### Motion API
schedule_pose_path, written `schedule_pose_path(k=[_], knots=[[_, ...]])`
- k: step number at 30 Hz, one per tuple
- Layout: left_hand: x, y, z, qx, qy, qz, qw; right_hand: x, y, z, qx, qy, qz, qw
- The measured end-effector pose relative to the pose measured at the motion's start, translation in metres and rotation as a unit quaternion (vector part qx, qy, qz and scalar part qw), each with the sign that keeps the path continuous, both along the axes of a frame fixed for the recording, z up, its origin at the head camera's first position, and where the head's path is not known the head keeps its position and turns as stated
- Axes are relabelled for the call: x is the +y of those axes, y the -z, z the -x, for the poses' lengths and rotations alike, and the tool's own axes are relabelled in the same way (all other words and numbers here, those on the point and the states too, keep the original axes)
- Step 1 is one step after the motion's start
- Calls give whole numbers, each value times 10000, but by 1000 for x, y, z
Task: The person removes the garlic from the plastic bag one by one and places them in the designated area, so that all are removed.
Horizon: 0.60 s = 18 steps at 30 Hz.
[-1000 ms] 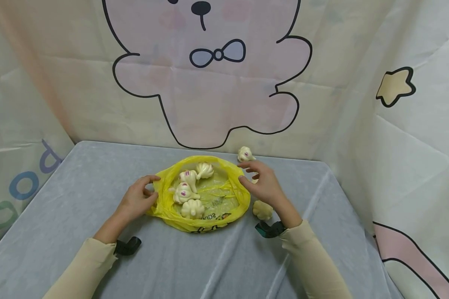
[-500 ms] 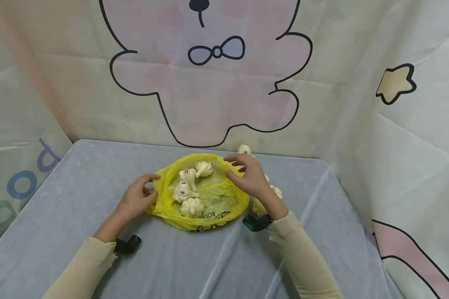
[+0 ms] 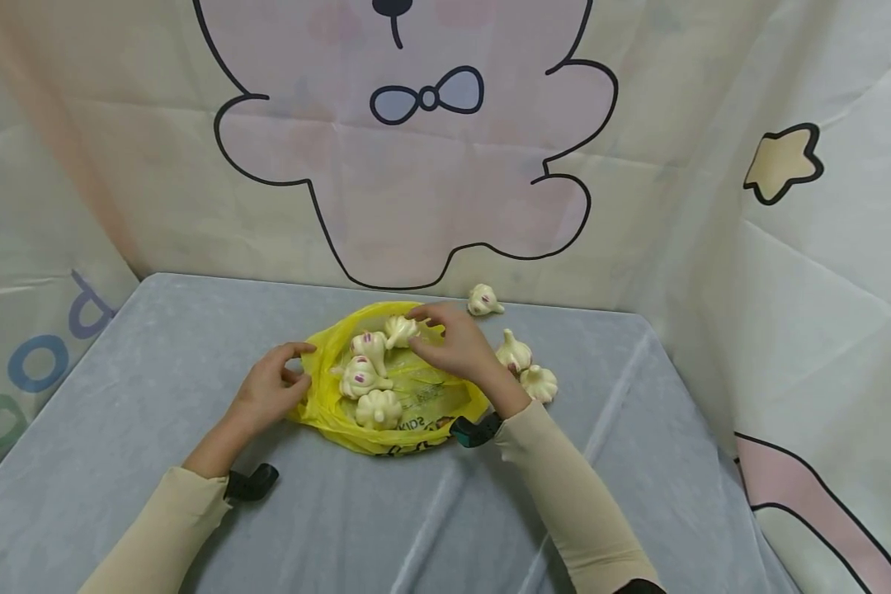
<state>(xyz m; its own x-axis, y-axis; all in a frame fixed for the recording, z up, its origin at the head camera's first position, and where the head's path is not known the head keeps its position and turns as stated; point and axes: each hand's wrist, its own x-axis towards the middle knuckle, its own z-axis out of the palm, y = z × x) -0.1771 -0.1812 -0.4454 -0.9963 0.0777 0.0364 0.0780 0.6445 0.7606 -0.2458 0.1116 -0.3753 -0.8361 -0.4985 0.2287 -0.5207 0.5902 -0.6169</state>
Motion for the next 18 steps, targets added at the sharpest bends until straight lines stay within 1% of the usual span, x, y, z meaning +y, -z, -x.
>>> schedule_pose_path(k=[3,5,12,18], knots=[[1,-1,0,9,6,12,10000,-6,4,3,90,-130,-252,9996],[1,-1,0,3,4,12,10000,-9,7,6,70,-162,-375,9991],[1,-2,0,-40,-3,-6,10000,-16,17,13,-199,-49,-731,9971],[1,-1,1,22,13,-45,10000,-19,22,19,-333,26,-905,9953]])
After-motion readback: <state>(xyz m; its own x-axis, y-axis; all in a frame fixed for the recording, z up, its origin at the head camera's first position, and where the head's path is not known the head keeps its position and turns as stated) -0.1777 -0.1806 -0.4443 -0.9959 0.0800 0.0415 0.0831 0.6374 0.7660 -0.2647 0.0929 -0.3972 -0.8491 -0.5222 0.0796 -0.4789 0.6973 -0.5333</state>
